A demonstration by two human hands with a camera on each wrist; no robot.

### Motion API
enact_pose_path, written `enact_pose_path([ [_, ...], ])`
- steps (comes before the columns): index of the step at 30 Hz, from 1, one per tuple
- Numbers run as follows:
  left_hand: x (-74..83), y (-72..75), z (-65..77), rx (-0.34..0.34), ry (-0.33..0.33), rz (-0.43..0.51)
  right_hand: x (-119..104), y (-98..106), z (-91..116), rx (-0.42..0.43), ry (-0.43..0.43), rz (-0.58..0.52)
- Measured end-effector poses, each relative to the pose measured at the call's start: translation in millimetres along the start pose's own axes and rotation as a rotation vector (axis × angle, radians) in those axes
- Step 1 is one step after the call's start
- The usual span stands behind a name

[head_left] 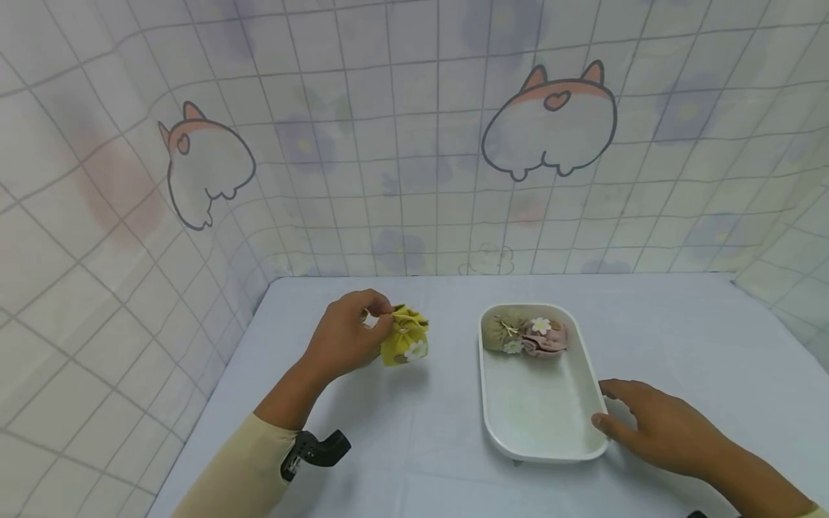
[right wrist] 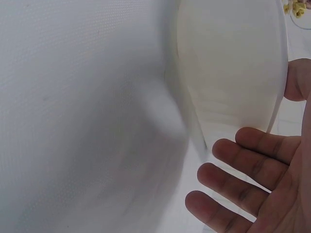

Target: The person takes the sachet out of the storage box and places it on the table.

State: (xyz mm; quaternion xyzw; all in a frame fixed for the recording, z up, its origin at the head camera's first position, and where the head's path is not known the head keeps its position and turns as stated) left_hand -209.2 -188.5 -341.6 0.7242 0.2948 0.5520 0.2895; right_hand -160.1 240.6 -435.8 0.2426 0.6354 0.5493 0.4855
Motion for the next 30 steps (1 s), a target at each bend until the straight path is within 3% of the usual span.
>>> enact_pose_path([
  [16, -26.5, 17.4, 14.9, 0.018, 0.036, 0.041, 0.8, -1.1, -0.3, 0.029, 0.026, 0.018],
  [30, -48.8, 23.5, 24.8, 0.038, 0.067, -0.005, 2.3, -1.7, -1.2, 0.010, 0.016, 0.015],
])
Point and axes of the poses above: each hand's wrist, its own z-axis away from the middle knuckle, its own y-axis out of the back of the hand, x = y × z, the point moved 4 cm from there along -z, towards the middle knuckle, and after that the axes turned 6 degrees about y, right-handed, at the moved point
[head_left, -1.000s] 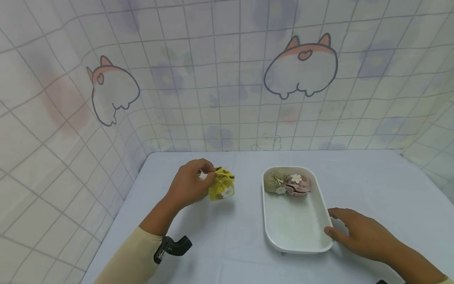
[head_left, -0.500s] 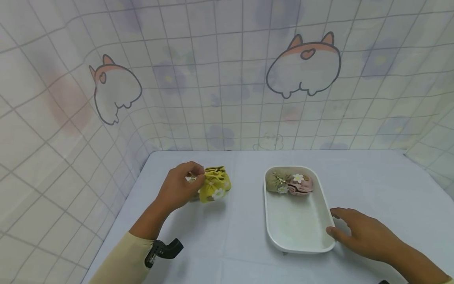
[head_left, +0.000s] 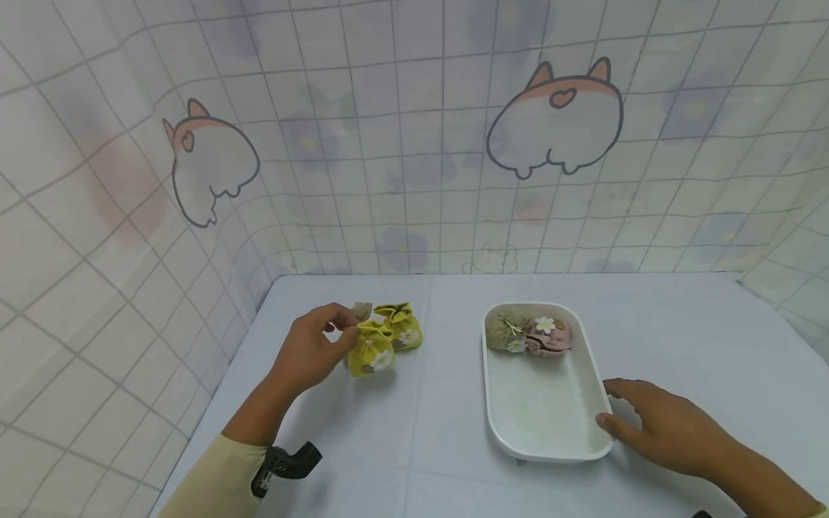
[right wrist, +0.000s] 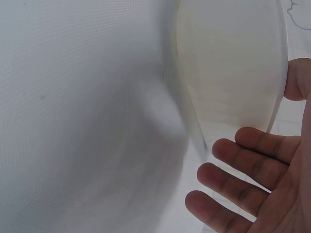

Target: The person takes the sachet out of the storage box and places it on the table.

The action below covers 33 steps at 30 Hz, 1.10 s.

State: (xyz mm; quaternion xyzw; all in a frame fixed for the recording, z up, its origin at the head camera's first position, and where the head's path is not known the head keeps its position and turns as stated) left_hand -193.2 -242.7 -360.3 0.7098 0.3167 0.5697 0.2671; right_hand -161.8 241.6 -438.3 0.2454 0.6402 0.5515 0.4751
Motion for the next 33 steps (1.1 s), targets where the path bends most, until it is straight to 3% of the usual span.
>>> enact_pose_path([
  [7, -10.7, 0.1, 1.6, 0.006, 0.012, -0.007, 0.5, -0.7, 0.5, 0.011, 0.009, -0.003],
  [16, -11.6, 4.0, 1.4, 0.043, 0.016, 0.027, 0.7, -0.4, 1.0, 0.027, 0.015, -0.007],
  [20, -7.1, 0.8, 0.8, 0.044, 0.012, 0.039, 0.4, -0.3, 1.4, 0.023, 0.014, -0.008],
  [33, 20.4, -27.2, -6.9, -0.049, -0.014, 0.117, -0.7, 1.2, 0.4, 0.003, -0.002, -0.014],
])
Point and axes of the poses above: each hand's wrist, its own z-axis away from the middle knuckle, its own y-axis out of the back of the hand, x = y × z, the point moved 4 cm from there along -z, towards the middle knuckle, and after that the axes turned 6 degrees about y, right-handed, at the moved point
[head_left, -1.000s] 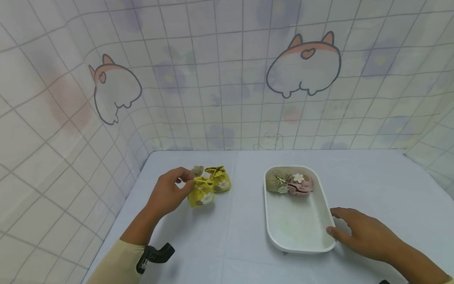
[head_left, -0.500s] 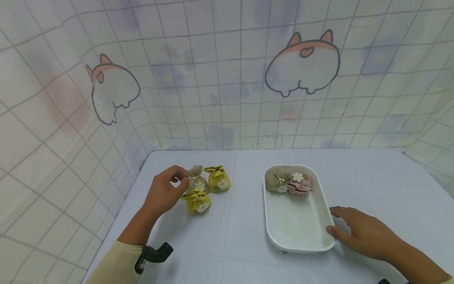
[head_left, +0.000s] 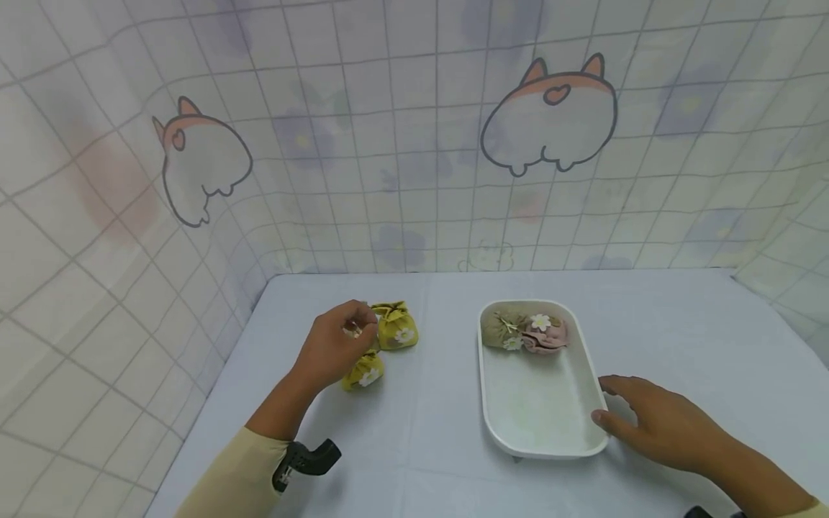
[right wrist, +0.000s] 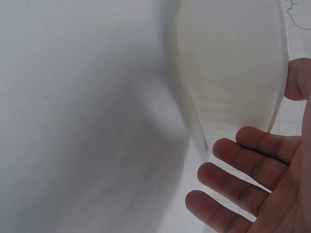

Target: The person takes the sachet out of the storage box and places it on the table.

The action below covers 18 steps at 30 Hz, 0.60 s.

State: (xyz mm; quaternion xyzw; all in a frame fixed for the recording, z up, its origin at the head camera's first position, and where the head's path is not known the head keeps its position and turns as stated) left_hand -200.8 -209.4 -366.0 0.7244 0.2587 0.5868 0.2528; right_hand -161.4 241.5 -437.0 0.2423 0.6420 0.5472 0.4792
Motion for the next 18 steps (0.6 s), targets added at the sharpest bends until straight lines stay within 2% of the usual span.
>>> enact_pose_path([
  [6, 3.4, -8.0, -3.3, -0.024, -0.003, -0.003, -1.4, 1.5, 0.5, 0.005, 0.008, 0.008],
  [13, 13.3, -18.8, -8.7, -0.052, -0.074, 0.010, -1.3, 1.7, 0.2, 0.004, -0.002, 0.001],
  [18, 18.0, -29.1, -13.1, -0.064, -0.079, 0.042, -0.8, 1.0, -0.9, -0.021, -0.017, 0.001],
])
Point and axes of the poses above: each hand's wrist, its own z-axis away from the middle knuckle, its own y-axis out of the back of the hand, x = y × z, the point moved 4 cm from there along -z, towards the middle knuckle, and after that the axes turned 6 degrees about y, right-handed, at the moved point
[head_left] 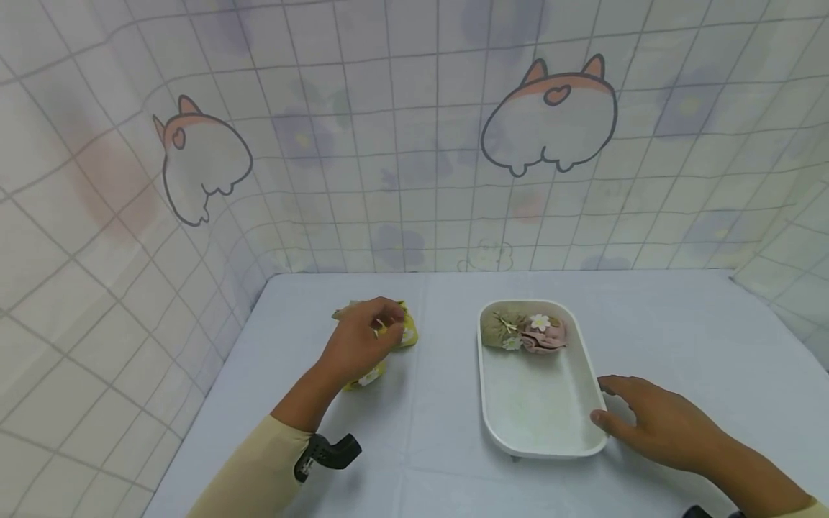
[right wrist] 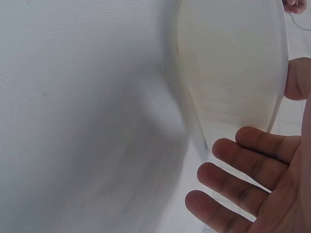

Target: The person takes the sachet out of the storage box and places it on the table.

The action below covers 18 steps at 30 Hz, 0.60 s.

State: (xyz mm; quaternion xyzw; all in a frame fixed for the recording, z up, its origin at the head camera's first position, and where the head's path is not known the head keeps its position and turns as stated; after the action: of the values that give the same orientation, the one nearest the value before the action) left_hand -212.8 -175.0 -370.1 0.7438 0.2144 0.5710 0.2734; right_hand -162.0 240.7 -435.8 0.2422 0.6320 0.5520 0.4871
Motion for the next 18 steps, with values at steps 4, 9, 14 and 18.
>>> enact_pose_path([
  [4, 5.0, -10.6, -4.3, -0.021, 0.002, 0.016, 1.3, -0.9, -0.1, -0.005, -0.006, -0.001],
  [9, 13.5, -25.1, -8.8, -0.053, -0.008, -0.031, 2.0, -0.8, -0.5, -0.021, -0.024, -0.013],
  [14, 23.7, -37.7, -13.6, -0.081, -0.044, -0.065, 2.1, -1.4, -0.9, -0.030, -0.034, -0.018],
  [18, 29.1, -47.2, -18.4, -0.095, -0.050, -0.112, 2.0, -1.1, -1.2, -0.032, -0.039, -0.017],
])
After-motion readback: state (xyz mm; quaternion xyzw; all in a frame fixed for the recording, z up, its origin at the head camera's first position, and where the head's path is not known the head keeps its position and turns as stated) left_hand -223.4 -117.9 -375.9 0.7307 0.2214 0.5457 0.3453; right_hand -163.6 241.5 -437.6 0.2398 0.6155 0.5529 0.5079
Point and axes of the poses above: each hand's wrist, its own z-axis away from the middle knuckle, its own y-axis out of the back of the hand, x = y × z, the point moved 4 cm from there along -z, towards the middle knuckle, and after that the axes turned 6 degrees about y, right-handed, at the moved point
